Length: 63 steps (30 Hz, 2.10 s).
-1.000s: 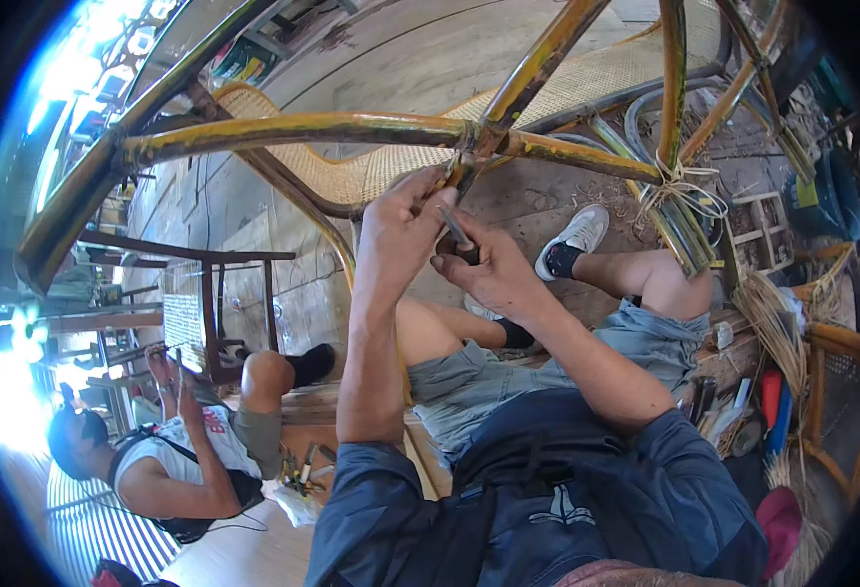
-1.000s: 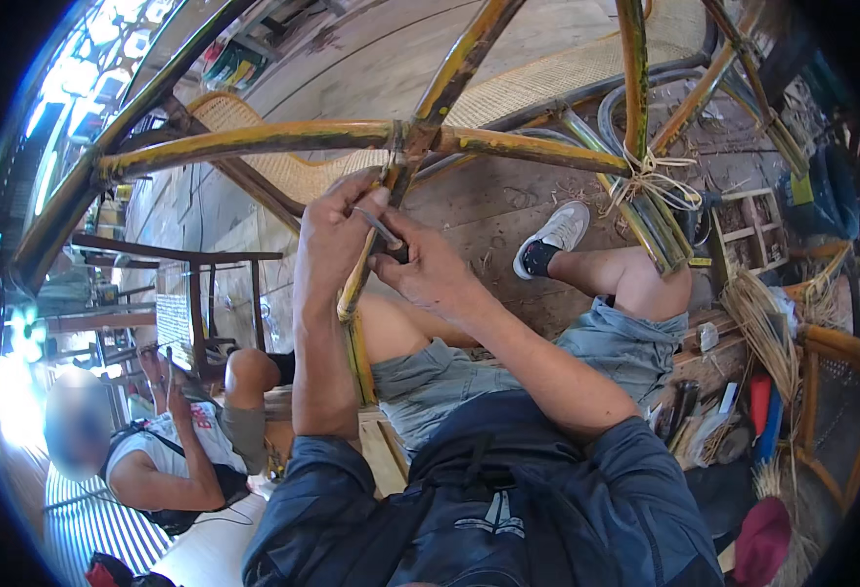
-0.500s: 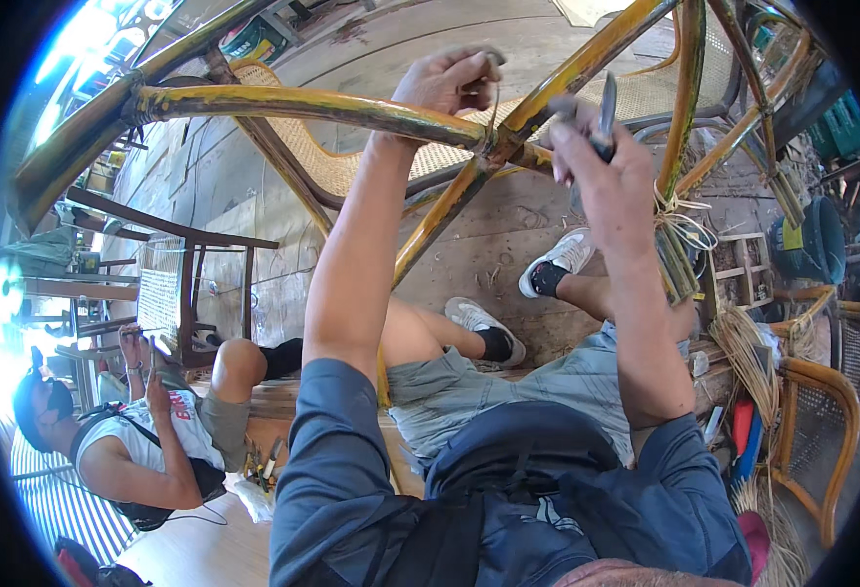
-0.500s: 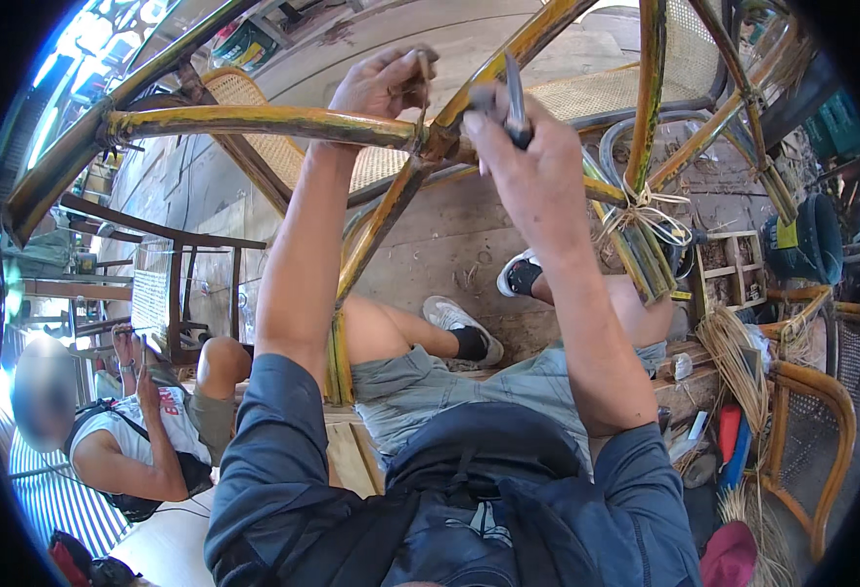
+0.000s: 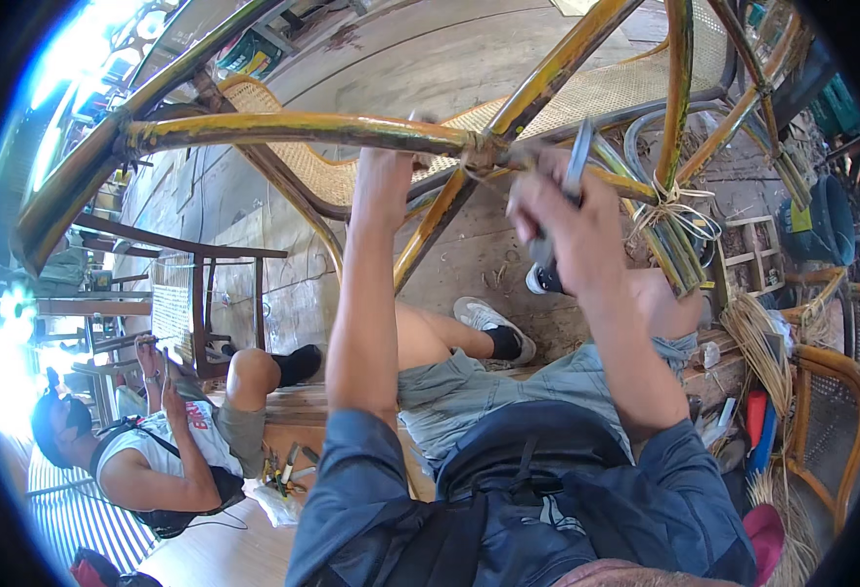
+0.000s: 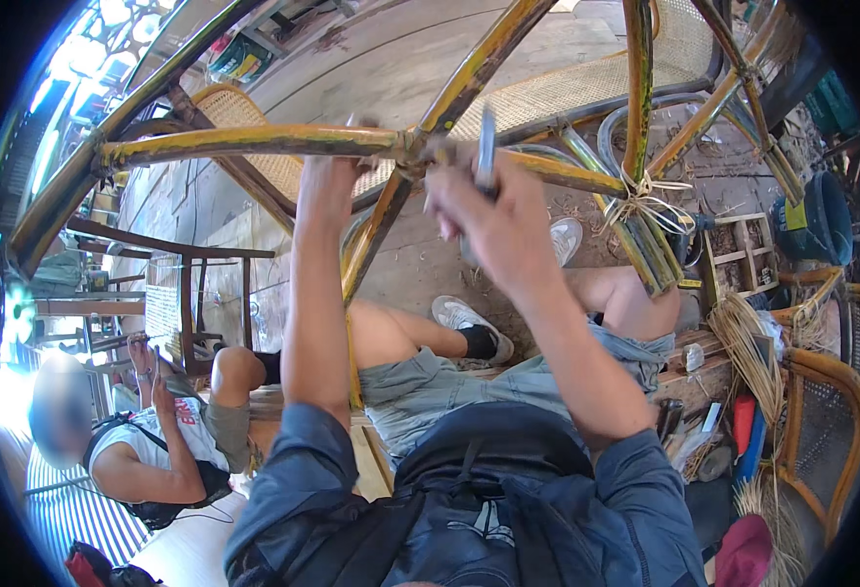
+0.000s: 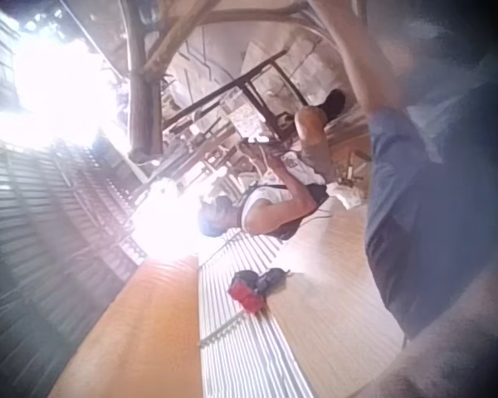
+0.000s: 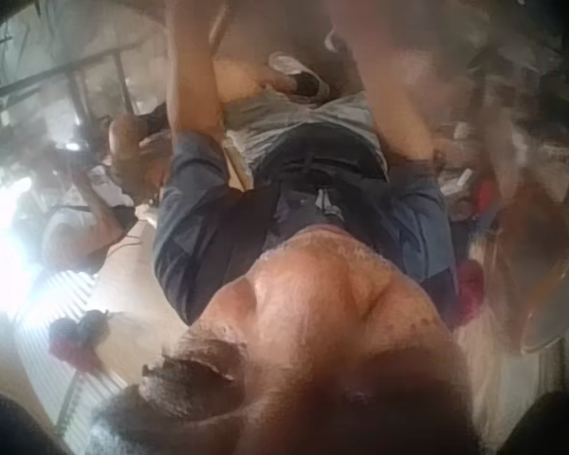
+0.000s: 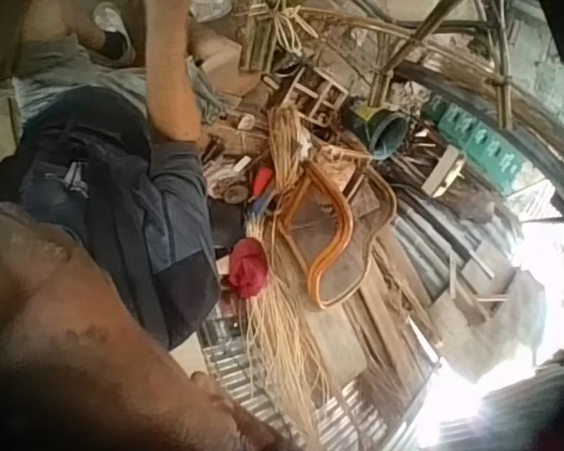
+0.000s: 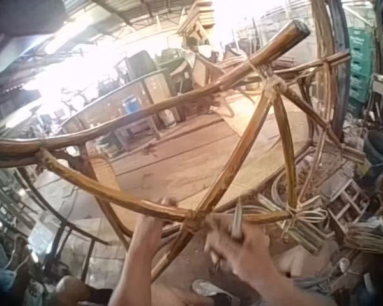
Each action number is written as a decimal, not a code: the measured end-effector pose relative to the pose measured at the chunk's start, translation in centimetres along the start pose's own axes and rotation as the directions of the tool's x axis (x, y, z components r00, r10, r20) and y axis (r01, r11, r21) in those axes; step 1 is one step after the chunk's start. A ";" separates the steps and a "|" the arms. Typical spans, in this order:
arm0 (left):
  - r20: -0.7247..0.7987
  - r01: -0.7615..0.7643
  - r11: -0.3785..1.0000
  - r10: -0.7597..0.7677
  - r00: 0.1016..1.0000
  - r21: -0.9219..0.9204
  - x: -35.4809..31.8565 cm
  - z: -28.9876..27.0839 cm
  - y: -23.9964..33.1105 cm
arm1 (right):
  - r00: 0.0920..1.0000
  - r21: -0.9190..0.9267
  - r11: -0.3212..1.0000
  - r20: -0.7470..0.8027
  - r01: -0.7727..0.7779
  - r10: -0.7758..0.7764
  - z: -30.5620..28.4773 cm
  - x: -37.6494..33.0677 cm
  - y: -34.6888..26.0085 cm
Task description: The recorder is repairing or assembling a rattan chair frame using rattan strips, a hammer, and pliers.
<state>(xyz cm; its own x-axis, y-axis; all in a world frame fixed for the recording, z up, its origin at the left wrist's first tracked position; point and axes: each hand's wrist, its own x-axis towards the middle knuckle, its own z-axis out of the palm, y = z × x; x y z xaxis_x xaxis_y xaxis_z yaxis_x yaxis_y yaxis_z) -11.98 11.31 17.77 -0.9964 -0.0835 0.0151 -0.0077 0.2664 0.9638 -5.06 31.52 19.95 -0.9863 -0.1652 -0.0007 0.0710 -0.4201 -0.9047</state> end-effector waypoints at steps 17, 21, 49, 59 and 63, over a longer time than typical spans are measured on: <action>0.357 0.392 0.885 -0.293 0.887 -0.250 -6.6 -0.7 2.1 | 0.726 -0.379 0.629 0.219 0.679 -0.652 1.5 -3.1 4.9; 0.254 0.243 0.970 -0.242 0.936 0.027 -3.8 -3.3 2.8 | 0.847 -0.369 0.773 0.080 0.515 -0.526 -0.5 -2.1 2.8; -0.294 -0.224 0.947 0.287 0.912 0.229 -5.3 6.3 0.6 | 0.845 -0.529 0.684 0.129 0.502 -0.520 -2.1 7.8 -3.3; -0.200 -0.084 0.987 0.111 0.973 0.137 -4.5 3.7 -0.2 | 0.894 -0.774 0.509 0.158 0.376 -0.419 -2.4 8.7 -4.3; 0.134 0.176 0.981 -0.165 0.977 -0.079 -0.5 1.8 0.7 | 0.890 -0.902 0.228 0.270 0.368 -0.366 -1.7 8.9 -4.8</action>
<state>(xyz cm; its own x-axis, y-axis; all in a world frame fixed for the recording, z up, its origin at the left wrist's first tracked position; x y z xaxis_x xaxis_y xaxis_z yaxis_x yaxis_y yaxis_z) -11.64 13.29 17.99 -0.9837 0.0036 -0.1799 -0.1767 0.1707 0.9694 -14.45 33.56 23.55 -0.8638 -0.2345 0.4459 -0.4808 0.6479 -0.5908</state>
